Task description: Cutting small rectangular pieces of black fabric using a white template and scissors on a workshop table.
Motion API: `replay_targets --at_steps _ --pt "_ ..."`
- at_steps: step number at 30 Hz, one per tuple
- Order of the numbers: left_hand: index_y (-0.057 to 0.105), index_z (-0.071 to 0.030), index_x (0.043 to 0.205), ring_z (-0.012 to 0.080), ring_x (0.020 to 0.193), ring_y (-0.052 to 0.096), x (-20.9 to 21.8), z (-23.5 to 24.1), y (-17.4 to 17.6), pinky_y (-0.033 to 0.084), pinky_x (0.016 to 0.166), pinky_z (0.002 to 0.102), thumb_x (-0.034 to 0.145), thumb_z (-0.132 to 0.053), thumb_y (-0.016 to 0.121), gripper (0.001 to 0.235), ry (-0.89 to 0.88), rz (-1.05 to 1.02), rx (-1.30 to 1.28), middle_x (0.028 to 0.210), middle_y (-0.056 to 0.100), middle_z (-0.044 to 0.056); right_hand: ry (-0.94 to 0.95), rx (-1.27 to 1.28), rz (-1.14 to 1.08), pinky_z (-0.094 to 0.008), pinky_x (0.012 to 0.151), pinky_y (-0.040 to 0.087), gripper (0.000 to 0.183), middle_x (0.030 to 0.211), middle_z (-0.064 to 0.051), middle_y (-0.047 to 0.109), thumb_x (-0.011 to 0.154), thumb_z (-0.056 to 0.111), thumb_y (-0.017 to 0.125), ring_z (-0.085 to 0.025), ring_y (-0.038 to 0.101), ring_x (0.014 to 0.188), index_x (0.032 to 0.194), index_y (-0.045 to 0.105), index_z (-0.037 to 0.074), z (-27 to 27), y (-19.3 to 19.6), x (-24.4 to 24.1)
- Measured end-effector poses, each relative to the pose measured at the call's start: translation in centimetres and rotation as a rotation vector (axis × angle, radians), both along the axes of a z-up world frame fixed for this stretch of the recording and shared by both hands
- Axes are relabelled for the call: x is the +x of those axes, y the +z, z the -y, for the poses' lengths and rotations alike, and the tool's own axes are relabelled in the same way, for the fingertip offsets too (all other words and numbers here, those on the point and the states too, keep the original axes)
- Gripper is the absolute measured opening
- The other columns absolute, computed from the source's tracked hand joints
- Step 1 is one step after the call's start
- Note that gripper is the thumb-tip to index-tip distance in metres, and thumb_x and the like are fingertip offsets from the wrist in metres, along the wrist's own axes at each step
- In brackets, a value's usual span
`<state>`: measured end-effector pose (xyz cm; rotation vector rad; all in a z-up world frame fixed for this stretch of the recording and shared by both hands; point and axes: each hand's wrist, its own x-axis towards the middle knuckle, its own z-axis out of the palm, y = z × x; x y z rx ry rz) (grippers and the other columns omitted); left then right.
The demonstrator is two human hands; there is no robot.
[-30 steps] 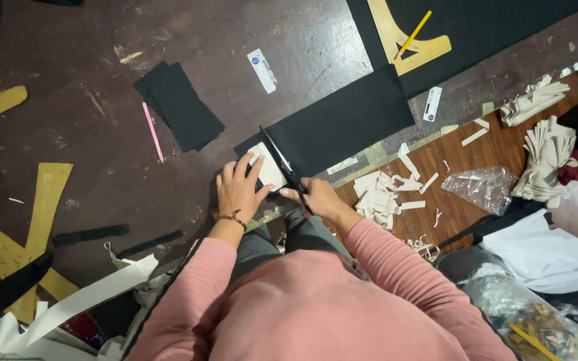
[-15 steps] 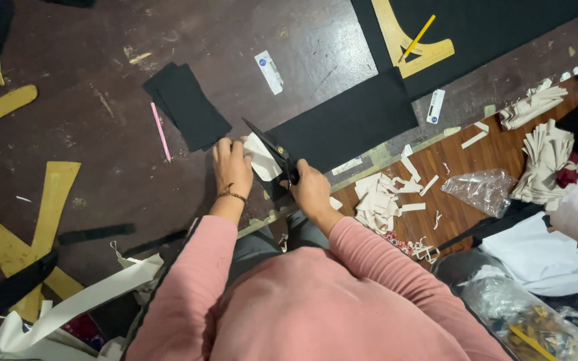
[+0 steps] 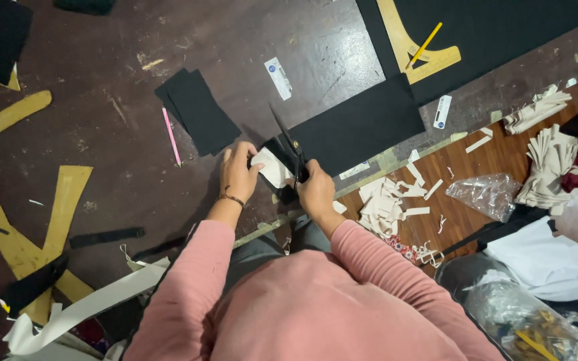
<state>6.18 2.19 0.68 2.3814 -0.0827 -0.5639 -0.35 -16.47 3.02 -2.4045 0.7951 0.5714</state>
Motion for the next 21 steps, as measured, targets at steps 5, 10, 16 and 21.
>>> replay_targets --at_steps 5,10,16,21 --pt "0.048 -0.023 0.108 0.0198 0.122 0.056 -1.0 0.0 -1.0 0.042 0.106 0.039 0.092 -0.019 0.073 0.029 -0.114 0.030 -0.066 0.110 0.069 0.001 0.027 0.064 0.159 -0.056 0.080 0.056 0.042 0.087 -0.022 0.071 0.075 0.030 0.086 -0.045 0.070 0.093 0.098 0.060 0.007 0.1 -1.0 -0.3" --pt "0.049 -0.011 0.123 0.0338 0.109 0.068 -0.4 -0.2 0.2 0.063 0.087 0.039 0.086 -0.022 0.085 0.052 0.082 0.057 -0.421 0.115 0.056 0.012 -0.003 0.248 0.204 -0.050 0.079 0.055 0.038 0.086 -0.013 0.073 0.073 0.037 0.085 -0.038 0.071 0.094 0.097 0.064 0.017 1.5 -2.1 -1.1" --pt "0.054 -0.009 0.128 0.0332 0.115 0.064 0.4 0.9 -1.7 0.059 0.097 0.041 0.077 -0.027 0.089 0.065 -0.025 0.065 0.059 0.124 0.050 0.013 -0.218 0.584 0.340 -0.031 0.073 0.054 0.037 0.079 -0.011 0.075 0.072 0.014 0.092 -0.020 0.070 0.075 0.092 0.062 0.009 7.0 -0.3 -4.2" --pt "0.058 -0.016 0.121 0.0301 0.115 0.063 0.2 2.1 -4.0 0.057 0.097 0.043 0.086 -0.028 0.080 0.044 -0.109 -0.104 0.193 0.117 0.060 0.008 -0.256 0.457 0.291 -0.029 0.072 0.053 0.041 0.078 -0.007 0.075 0.067 0.020 0.095 -0.017 0.071 0.074 0.090 0.063 0.011 10.5 0.7 -6.8"
